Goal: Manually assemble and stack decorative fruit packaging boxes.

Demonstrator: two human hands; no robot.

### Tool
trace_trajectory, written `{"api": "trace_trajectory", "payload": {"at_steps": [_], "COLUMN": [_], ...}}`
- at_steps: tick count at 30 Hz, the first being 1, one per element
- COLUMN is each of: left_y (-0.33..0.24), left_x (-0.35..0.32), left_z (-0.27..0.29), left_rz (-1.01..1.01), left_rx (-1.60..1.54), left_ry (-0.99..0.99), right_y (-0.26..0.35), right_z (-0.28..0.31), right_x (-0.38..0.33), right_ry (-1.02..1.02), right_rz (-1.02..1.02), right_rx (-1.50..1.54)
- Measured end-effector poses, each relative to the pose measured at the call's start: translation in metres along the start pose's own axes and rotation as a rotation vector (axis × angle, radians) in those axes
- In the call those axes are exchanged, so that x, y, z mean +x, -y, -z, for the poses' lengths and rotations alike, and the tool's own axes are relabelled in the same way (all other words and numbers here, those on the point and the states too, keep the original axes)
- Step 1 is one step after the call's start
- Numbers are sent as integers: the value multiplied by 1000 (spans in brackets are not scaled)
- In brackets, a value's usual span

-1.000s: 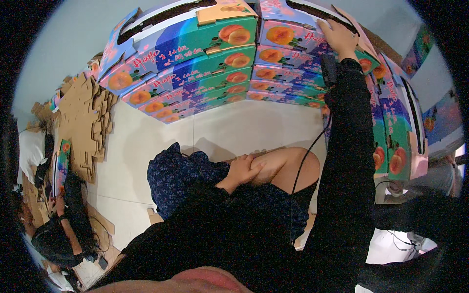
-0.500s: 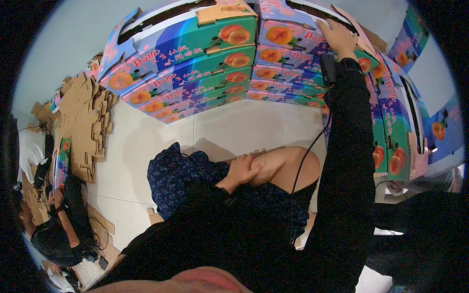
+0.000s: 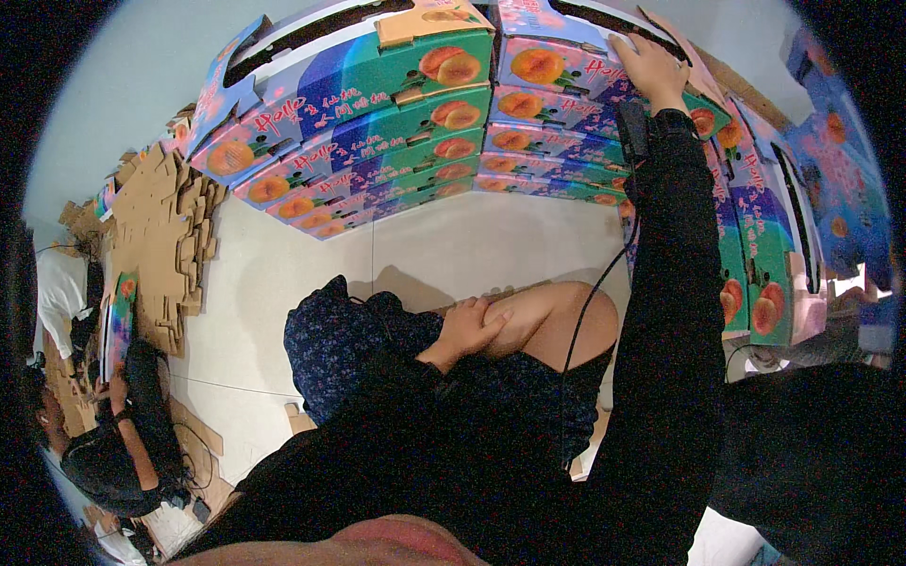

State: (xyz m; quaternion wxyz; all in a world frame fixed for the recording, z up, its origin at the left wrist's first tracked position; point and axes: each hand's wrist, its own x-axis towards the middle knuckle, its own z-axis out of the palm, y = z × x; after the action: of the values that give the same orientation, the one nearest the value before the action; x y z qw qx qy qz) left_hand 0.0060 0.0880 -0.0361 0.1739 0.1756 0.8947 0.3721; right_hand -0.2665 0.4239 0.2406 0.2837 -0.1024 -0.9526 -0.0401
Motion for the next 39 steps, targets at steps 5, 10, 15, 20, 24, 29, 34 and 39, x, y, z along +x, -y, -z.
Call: {"api": "trace_trajectory", "payload": {"at_steps": [5,10,15,20,24,29,34,39], "left_y": [-1,-1,-1,1,-3,-2,-6,-3], "left_x": [-2,-2,-3,-3,-2,-3,-2,-1], "left_z": [2,1,0,-1,1,0,4,1], "left_rz": [10,9,-30,-67,-7,-16,3,-11], "left_rx": [-9,4,-4,17,-19,-3,4,0], "left_ry": [18,-7,-56,-91,-50,-68,-24,-37], "right_y": [3,-3,-7,-5,-3,0,-6,-11], "right_z": [3,-2,-8,-7,-5,-3,-10,-18], "right_x": [0,2,5,3,1,-1,0,1], "right_ry": [21,1,-7,-2,-23,-43,-87,-159], "right_rz": [4,14,22,22,20,30,28,72], "right_rx": [10,-16,-10,-19,-3,8,32,16]}}
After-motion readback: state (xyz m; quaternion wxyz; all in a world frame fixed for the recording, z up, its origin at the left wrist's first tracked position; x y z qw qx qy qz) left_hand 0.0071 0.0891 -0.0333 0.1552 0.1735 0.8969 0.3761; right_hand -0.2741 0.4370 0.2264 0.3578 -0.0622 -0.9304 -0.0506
